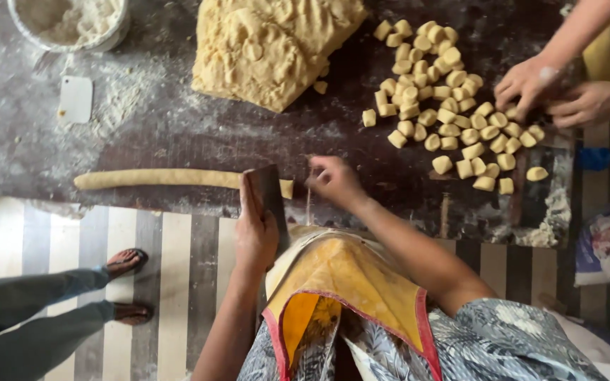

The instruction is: Rolling out dough into long ropes and cutting them into small pieces at a bakery.

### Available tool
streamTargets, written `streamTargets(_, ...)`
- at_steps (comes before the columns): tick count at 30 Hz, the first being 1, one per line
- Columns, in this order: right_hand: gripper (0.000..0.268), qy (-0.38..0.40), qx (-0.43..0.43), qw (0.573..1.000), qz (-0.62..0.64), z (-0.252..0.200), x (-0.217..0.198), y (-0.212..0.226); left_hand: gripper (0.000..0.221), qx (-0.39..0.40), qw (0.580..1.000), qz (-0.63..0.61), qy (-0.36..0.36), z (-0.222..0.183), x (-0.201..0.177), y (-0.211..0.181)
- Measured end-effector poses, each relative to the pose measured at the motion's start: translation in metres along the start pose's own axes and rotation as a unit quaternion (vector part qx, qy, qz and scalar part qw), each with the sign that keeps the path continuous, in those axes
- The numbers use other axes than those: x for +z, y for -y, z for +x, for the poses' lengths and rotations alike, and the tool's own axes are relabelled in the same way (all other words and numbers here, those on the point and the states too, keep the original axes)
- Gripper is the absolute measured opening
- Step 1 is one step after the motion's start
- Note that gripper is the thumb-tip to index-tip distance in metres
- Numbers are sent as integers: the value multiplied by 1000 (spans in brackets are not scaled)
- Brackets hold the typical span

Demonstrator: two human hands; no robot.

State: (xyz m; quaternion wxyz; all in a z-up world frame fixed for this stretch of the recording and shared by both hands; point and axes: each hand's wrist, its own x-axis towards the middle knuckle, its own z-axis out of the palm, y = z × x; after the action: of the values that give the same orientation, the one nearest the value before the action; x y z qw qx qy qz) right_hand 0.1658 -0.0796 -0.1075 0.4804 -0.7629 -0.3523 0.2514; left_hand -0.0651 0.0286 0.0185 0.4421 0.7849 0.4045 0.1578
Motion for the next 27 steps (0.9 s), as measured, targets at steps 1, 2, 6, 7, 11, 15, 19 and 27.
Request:
streamTargets(1,52,59,-34,995,-77,-3,10,21,90,-23,999,38,9,2,-8,-8)
streamTargets(2,52,63,-35,995,-75,-4,18,31,90,-27,999,40,6,4,-11,-15)
streamTargets(6,74,142,-168,930,-293,-4,38,61,83,5,987,133,90,15,-1,-16)
streamTargets(7,66,164,-115,934,-295,-4,41,66,93,2,974,195,118,17,6,-8)
streamTargets(11,44,164,-126,932,-297,-7,50,55,99,3,970,207,125,21,18,-6)
streamTargets(15,44,156,-137,930,-304,-8,47,64,92,19,968,218,125,31,37,9)
streamTargets(19,26,147,-180,933,-275,-9,45,62,88,16,979,183,92,44,32,7)
streamTargets(27,35,159,188,948,201,-1,52,-5,99,11,980,185,65,17,-1,12)
